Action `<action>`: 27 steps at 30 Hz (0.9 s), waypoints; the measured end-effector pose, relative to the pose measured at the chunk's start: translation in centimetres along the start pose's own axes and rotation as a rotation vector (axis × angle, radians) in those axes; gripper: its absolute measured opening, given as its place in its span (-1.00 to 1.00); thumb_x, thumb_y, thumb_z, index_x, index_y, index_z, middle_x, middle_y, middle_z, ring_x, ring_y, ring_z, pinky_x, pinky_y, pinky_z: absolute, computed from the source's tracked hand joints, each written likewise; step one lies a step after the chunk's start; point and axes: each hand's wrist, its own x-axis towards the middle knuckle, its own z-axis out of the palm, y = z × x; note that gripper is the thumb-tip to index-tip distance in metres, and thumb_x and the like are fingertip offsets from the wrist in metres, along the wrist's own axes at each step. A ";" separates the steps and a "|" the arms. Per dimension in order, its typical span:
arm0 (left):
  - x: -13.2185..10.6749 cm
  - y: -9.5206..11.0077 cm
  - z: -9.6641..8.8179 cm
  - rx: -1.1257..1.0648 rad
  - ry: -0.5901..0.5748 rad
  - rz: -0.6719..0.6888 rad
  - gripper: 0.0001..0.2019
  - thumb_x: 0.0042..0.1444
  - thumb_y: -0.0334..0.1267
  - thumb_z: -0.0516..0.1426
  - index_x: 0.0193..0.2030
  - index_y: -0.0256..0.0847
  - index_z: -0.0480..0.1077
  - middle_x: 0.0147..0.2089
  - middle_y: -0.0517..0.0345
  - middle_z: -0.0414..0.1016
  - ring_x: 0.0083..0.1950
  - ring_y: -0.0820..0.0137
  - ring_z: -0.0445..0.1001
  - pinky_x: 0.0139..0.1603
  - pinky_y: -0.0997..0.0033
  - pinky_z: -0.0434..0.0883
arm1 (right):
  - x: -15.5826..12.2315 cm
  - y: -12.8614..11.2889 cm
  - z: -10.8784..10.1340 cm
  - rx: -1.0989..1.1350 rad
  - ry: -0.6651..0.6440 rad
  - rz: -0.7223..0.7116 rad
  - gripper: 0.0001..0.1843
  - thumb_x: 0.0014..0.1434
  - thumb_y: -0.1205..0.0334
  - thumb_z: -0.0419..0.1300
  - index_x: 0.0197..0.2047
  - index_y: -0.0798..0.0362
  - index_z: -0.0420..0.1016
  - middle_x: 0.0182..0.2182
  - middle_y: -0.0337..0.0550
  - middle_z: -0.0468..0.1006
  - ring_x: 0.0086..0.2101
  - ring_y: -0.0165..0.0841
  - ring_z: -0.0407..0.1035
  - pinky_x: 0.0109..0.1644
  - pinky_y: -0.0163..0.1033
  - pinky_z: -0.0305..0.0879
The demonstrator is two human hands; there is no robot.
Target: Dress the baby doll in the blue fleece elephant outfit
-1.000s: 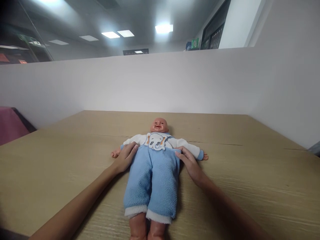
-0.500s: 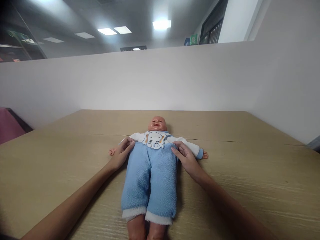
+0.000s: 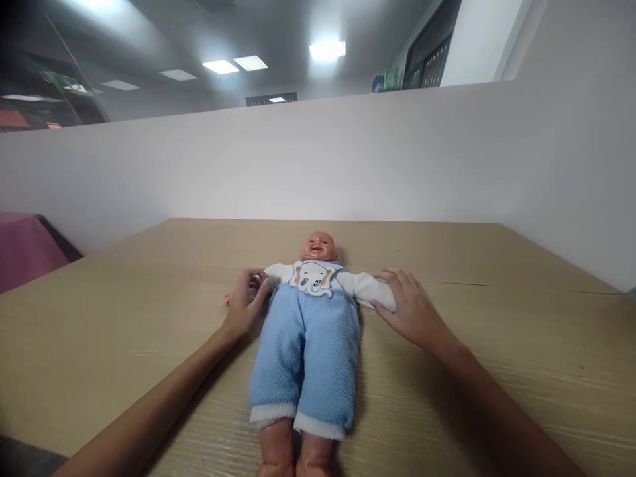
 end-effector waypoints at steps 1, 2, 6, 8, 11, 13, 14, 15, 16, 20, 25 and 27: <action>0.2 0.7 0.0 0.000 0.019 0.004 -0.78 0.46 -0.03 0.07 0.01 -0.12 0.33 -0.04 0.07 0.46 -0.05 0.27 0.43 0.04 0.22 0.39 | -0.2 1.0 -0.4 0.005 -0.041 -0.010 -0.31 0.27 -0.09 0.31 0.40 -0.15 0.30 0.28 0.09 0.45 0.23 0.16 0.33 0.32 0.22 0.22; 0.6 1.6 0.2 0.008 0.021 0.016 -0.78 0.45 -0.04 0.07 0.02 -0.12 0.33 -0.03 0.05 0.46 -0.05 0.26 0.43 0.04 0.22 0.40 | -0.4 1.9 -0.7 0.011 -0.081 -0.014 -0.23 0.23 -0.16 0.34 0.42 -0.16 0.28 0.29 0.09 0.45 0.23 0.16 0.34 0.31 0.21 0.23; 2.2 6.2 2.0 0.068 -0.126 0.193 -0.81 0.44 -0.09 0.08 0.04 -0.11 0.37 0.10 -0.05 0.46 0.14 0.16 0.42 0.22 0.12 0.38 | -1.0 4.4 -1.1 0.021 -0.169 0.019 -0.17 0.14 -0.30 0.37 0.36 -0.10 0.39 0.12 0.12 0.60 0.07 0.14 0.46 0.25 0.21 0.26; 3.0 8.3 3.9 0.114 -0.215 0.312 -0.79 0.43 -0.09 0.11 0.08 -0.10 0.39 0.22 -0.10 0.43 0.31 0.08 0.35 0.37 0.02 0.28 | -1.2 4.9 -0.9 0.024 -0.173 0.031 -0.28 0.14 -0.29 0.37 0.24 -0.08 0.49 0.01 0.07 0.66 0.00 0.12 0.50 0.36 0.34 0.09; 4.4 9.9 7.8 0.174 -0.356 0.457 -0.69 0.39 -0.04 0.15 0.17 -0.09 0.37 0.30 -0.12 0.40 0.37 0.02 0.31 0.41 -0.01 0.25 | -1.0 4.6 -0.8 0.070 -0.144 0.017 -0.42 0.08 -0.18 0.43 0.08 -0.07 0.55 -0.07 -0.03 0.69 -0.04 0.09 0.54 0.49 0.46 -0.27; 5.4 9.9 10.3 0.213 -0.460 0.531 -0.58 0.33 0.00 0.21 0.22 -0.11 0.35 0.30 -0.13 0.42 0.34 0.00 0.33 0.39 -0.02 0.26 | -0.8 3.9 -1.0 0.112 -0.075 0.000 -0.47 0.03 -0.07 0.47 0.02 -0.07 0.55 -0.11 -0.07 0.69 -0.08 0.04 0.54 0.50 0.44 -0.22; 6.0 9.7 11.5 0.241 -0.519 0.552 -0.51 0.28 0.04 0.25 0.24 -0.13 0.34 0.29 -0.14 0.44 0.31 -0.02 0.35 0.35 -0.04 0.29 | -0.6 3.5 -1.2 0.128 -0.030 -0.007 -0.49 0.02 -0.02 0.48 0.01 -0.07 0.54 -0.13 -0.08 0.68 -0.10 0.01 0.53 0.48 0.41 -0.12; 6.4 9.4 12.5 0.274 -0.578 0.564 -0.43 0.21 0.07 0.30 0.25 -0.14 0.34 0.26 -0.16 0.46 0.28 -0.04 0.38 0.31 -0.06 0.31 | -0.4 2.9 -1.4 0.141 0.016 -0.011 -0.50 0.01 0.01 0.49 0.00 -0.08 0.53 -0.14 -0.09 0.66 -0.11 0.00 0.53 0.46 0.37 0.00; 6.8 9.1 13.3 0.308 -0.629 0.567 -0.37 0.14 0.09 0.35 0.25 -0.15 0.35 0.23 -0.16 0.49 0.24 -0.06 0.40 0.28 -0.07 0.32 | -0.2 2.3 -1.7 0.157 0.060 -0.012 -0.50 0.02 0.03 0.49 0.00 -0.09 0.51 -0.15 -0.08 0.65 -0.11 -0.01 0.52 0.42 0.33 0.09; 7.0 7.7 14.6 0.373 -0.700 0.534 -0.37 0.05 0.06 0.38 0.20 -0.15 0.40 0.13 -0.13 0.56 0.16 -0.06 0.44 0.23 -0.07 0.33 | 0.2 -0.2 -2.3 0.249 0.134 -0.021 -0.42 0.02 -0.04 0.55 0.04 -0.15 0.46 -0.06 -0.10 0.65 0.04 0.05 0.51 0.48 0.29 0.07; 5.9 7.1 13.8 0.262 -0.613 0.505 -0.46 0.13 0.00 0.33 0.22 -0.11 0.42 0.11 -0.07 0.58 0.14 -0.01 0.45 0.22 -0.03 0.32 | -0.1 -1.5 -1.9 0.452 0.117 0.103 -0.30 0.03 -0.06 0.55 0.17 -0.16 0.41 0.08 -0.04 0.60 0.12 0.04 0.48 0.35 0.24 0.29; 5.8 7.0 13.6 0.206 -0.589 0.467 -0.48 0.15 -0.03 0.32 0.23 -0.09 0.43 0.10 -0.04 0.60 0.12 0.01 0.46 0.22 -0.02 0.32 | -0.4 -1.5 -1.1 0.566 0.111 0.186 -0.16 0.03 -0.06 0.56 0.29 -0.17 0.31 0.21 0.02 0.52 0.19 0.04 0.43 0.35 0.22 0.31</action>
